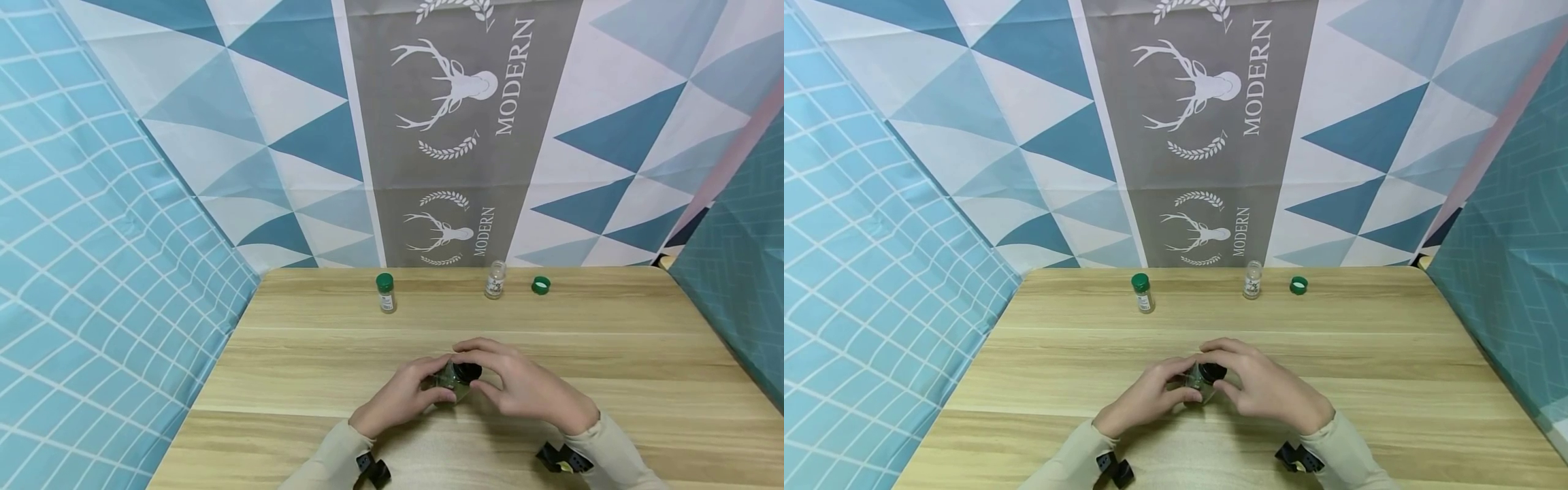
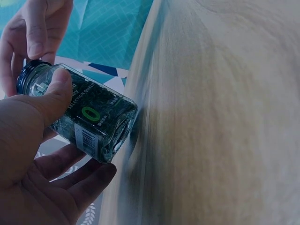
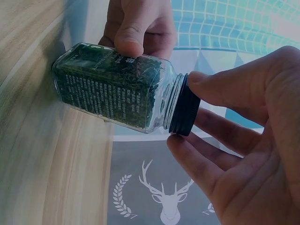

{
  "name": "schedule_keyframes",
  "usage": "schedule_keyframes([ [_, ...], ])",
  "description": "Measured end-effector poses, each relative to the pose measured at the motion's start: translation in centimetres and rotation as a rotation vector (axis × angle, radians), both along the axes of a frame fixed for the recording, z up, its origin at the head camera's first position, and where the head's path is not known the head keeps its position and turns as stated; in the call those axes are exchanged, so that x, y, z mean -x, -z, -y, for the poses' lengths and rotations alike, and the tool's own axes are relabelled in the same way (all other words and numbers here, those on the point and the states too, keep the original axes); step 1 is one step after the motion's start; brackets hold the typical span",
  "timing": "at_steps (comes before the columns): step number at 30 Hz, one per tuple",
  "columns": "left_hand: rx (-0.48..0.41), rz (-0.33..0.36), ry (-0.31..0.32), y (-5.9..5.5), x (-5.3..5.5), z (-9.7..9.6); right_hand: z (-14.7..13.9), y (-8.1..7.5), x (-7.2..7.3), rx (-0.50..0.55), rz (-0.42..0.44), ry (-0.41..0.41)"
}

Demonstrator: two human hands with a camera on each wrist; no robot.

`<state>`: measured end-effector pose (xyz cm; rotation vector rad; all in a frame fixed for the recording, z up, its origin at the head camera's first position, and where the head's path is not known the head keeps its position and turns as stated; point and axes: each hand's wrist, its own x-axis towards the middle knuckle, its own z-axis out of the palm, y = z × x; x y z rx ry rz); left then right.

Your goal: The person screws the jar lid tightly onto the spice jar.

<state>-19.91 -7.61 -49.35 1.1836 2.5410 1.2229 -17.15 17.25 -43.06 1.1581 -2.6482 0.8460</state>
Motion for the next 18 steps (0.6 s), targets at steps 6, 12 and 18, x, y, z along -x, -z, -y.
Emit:
schedule_keyframes([
  [6,0.007,-0.013,-0.008,-0.02,-0.04,0.02,0.05,-0.12,-0.01,0.000,0.008,0.002],
  [12,0.012,-0.013,-0.008,-0.04,-0.07,0.03,0.04,-0.12,0.04,0.002,0.005,0.010],
  [18,0.014,-0.002,-0.005,-0.04,-0.08,0.05,0.09,-0.16,0.08,0.017,0.009,0.015],
])
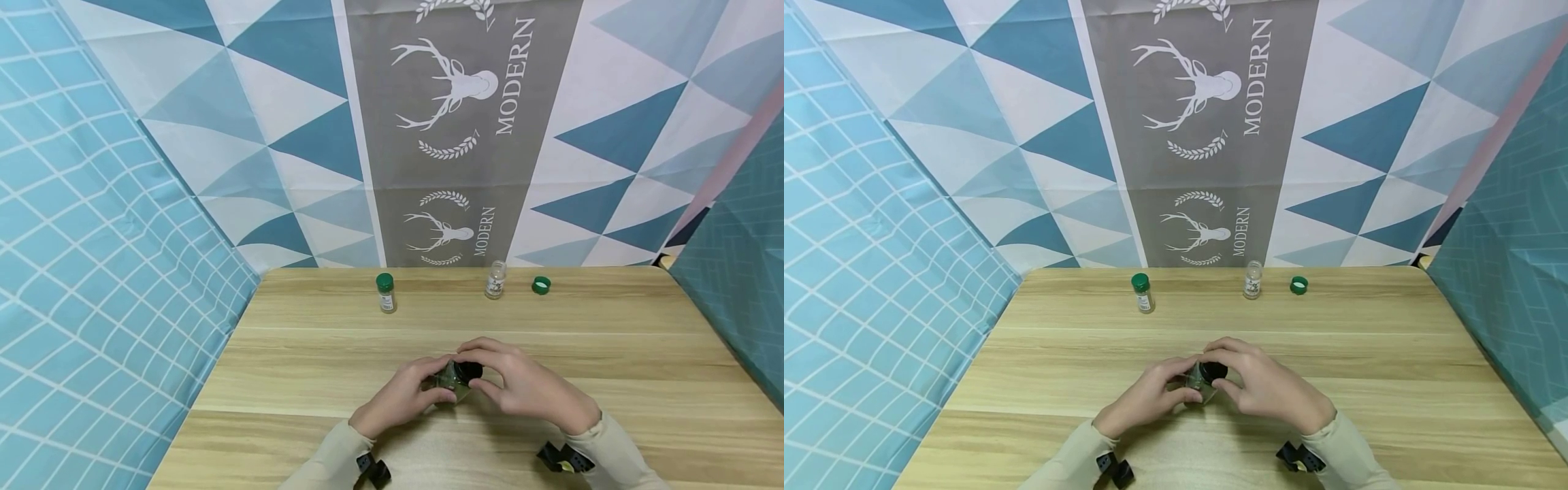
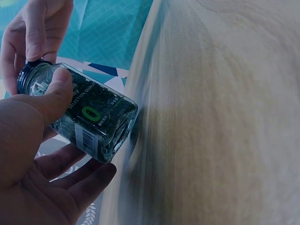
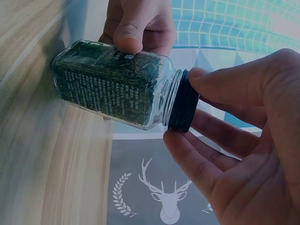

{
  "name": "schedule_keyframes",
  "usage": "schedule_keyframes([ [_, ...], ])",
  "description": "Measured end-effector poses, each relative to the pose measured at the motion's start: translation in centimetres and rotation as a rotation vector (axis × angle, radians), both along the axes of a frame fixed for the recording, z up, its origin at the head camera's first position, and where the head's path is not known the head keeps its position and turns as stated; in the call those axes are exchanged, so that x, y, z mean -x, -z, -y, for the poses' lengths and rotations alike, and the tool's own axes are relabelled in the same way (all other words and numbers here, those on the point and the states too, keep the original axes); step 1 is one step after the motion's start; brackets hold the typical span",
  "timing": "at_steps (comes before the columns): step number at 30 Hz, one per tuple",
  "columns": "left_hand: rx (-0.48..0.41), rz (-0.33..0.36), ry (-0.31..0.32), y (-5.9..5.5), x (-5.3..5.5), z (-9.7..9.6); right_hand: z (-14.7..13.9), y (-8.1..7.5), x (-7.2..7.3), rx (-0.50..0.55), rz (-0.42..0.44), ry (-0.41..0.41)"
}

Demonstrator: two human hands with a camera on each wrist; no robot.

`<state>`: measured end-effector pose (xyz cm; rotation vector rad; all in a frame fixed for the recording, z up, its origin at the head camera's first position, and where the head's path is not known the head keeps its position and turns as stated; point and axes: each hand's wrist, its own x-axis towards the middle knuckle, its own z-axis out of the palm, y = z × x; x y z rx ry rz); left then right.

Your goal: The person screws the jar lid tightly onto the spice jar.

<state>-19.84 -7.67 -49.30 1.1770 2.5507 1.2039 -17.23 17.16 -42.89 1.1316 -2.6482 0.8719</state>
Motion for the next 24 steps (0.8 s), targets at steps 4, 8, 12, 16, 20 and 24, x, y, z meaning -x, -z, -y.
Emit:
schedule_keyframes([
  [4,-0.002,0.003,-0.001,-0.02,0.02,0.01,0.01,0.01,0.00,0.004,-0.008,0.006],
  [8,-0.008,0.002,0.001,-0.07,0.00,-0.03,0.02,0.05,0.06,0.005,-0.022,0.017],
  [12,-0.010,0.007,0.002,-0.07,0.01,-0.02,0.03,0.09,0.10,0.005,-0.025,0.024],
  [16,-0.012,0.015,0.002,-0.07,0.02,-0.01,0.06,0.11,0.13,0.011,-0.016,0.028],
  [20,-0.015,0.012,0.000,-0.02,0.08,-0.02,0.04,0.13,0.18,0.019,-0.001,0.037],
  [24,-0.015,-0.004,0.000,0.05,0.11,-0.12,0.00,0.24,0.26,0.032,0.006,0.043],
])
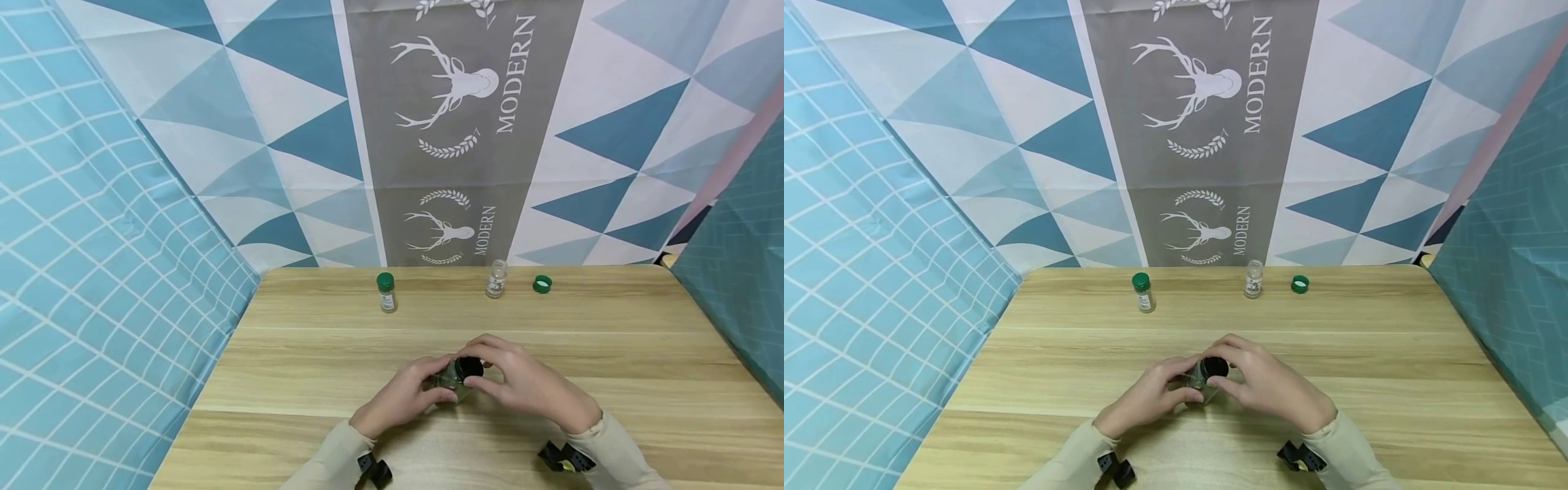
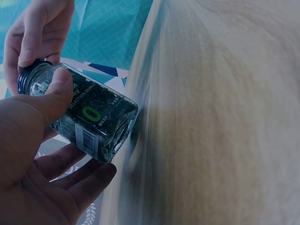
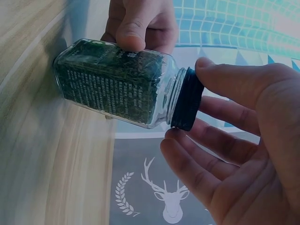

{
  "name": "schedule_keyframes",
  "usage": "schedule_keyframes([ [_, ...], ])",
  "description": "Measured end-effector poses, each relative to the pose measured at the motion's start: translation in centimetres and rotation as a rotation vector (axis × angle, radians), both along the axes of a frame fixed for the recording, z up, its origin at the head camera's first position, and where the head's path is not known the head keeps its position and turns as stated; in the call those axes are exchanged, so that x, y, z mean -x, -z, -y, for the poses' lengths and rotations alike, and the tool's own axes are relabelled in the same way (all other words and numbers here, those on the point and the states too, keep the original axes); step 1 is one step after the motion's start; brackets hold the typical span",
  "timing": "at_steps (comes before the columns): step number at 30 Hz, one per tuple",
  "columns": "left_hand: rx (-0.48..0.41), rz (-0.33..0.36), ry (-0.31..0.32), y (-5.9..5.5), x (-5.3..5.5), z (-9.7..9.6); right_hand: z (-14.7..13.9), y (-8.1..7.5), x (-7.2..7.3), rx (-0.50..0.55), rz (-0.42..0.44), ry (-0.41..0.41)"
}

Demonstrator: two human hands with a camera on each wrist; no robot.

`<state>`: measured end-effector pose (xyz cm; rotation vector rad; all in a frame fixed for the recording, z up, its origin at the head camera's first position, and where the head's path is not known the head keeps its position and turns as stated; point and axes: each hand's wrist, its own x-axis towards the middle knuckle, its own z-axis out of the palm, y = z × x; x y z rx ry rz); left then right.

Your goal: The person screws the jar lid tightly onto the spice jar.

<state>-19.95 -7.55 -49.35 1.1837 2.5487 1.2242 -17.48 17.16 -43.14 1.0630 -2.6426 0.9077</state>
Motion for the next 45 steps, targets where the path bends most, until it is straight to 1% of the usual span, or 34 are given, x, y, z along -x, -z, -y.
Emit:
schedule_keyframes([
  [6,0.003,-0.006,-0.007,0.0,0.0,0.0,0.0,0.2,0.1,0.011,-0.022,0.001],
  [11,0.001,-0.010,0.001,-0.1,0.0,-0.2,-0.1,0.1,0.1,0.005,-0.026,0.014],
  [18,-0.008,-0.050,0.010,-0.2,0.1,-0.3,-0.5,-0.4,-0.2,-0.070,-0.029,0.064],
  [21,-0.012,-0.055,0.014,-0.2,0.1,-0.3,-0.8,-0.6,-0.4,-0.095,-0.036,0.068],
  [24,-0.011,-0.053,0.014,-0.3,0.2,-0.2,-1.1,-0.7,-0.5,-0.112,-0.059,0.048],
  [29,0.001,-0.036,0.005,-0.5,0.3,-0.1,-1.2,-0.7,-0.4,-0.135,-0.109,-0.013],
  [35,0.013,0.007,-0.010,-0.5,0.2,0.0,-1.0,-0.5,-0.4,-0.155,-0.099,-0.070],
  [41,0.001,-0.013,0.013,-0.3,0.2,-0.2,-0.7,-0.4,-0.5,-0.157,-0.085,-0.108],
  [43,0.005,-0.031,0.013,-0.2,0.1,-0.2,-0.6,-0.2,-0.5,-0.146,-0.091,-0.118],
  [45,0.010,-0.024,0.004,-0.1,0.0,-0.1,-0.4,0.0,-0.5,-0.130,-0.100,-0.133],
])
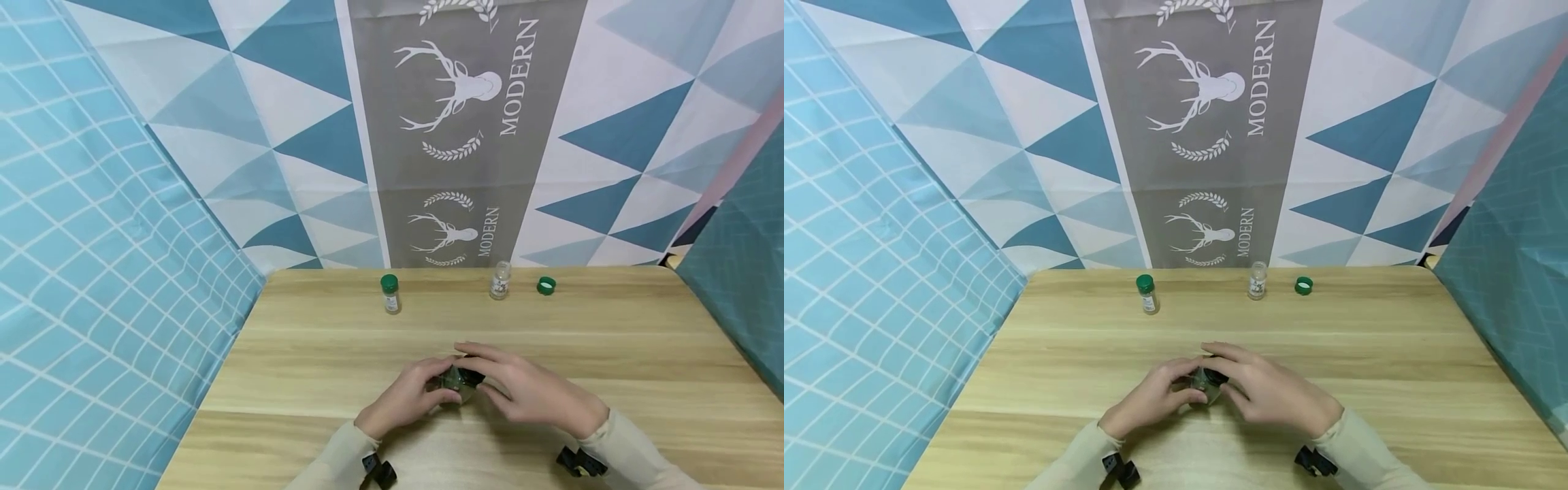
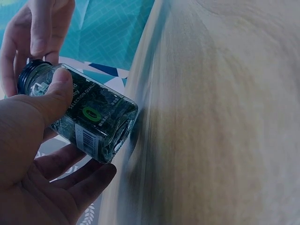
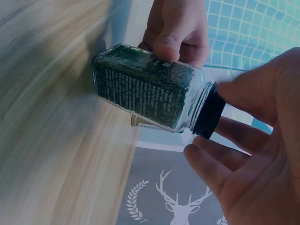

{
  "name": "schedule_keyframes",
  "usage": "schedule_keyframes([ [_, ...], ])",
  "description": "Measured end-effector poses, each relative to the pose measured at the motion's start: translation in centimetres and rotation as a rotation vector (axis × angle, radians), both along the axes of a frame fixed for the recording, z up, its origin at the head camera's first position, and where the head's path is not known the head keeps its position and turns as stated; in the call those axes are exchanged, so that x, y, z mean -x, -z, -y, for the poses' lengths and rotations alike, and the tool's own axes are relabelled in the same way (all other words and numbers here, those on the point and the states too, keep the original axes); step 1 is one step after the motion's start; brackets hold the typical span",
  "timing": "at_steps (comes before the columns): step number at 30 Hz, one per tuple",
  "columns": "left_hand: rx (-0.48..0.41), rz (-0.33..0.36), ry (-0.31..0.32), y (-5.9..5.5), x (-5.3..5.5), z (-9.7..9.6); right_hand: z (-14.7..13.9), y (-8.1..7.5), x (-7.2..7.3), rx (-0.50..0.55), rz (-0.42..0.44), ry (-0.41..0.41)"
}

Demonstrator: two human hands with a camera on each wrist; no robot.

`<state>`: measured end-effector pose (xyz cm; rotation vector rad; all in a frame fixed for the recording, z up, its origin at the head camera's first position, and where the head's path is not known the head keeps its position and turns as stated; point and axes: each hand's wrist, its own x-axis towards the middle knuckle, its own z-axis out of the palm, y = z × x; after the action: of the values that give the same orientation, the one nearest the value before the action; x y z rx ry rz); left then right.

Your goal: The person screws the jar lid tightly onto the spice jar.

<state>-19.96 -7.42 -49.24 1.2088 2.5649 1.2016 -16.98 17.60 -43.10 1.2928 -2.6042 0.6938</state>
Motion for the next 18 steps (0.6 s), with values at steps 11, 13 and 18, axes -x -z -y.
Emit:
schedule_keyframes([
  [11,0.013,0.025,-0.021,0.10,-0.14,0.12,0.22,0.19,-0.01,0.022,0.034,0.000],
  [13,0.011,0.021,-0.017,0.09,-0.16,0.12,0.26,0.11,-0.04,0.011,0.036,0.014],
  [18,0.006,-0.003,-0.009,0.04,-0.27,0.12,0.33,-0.03,-0.14,0.002,0.033,0.042],
])
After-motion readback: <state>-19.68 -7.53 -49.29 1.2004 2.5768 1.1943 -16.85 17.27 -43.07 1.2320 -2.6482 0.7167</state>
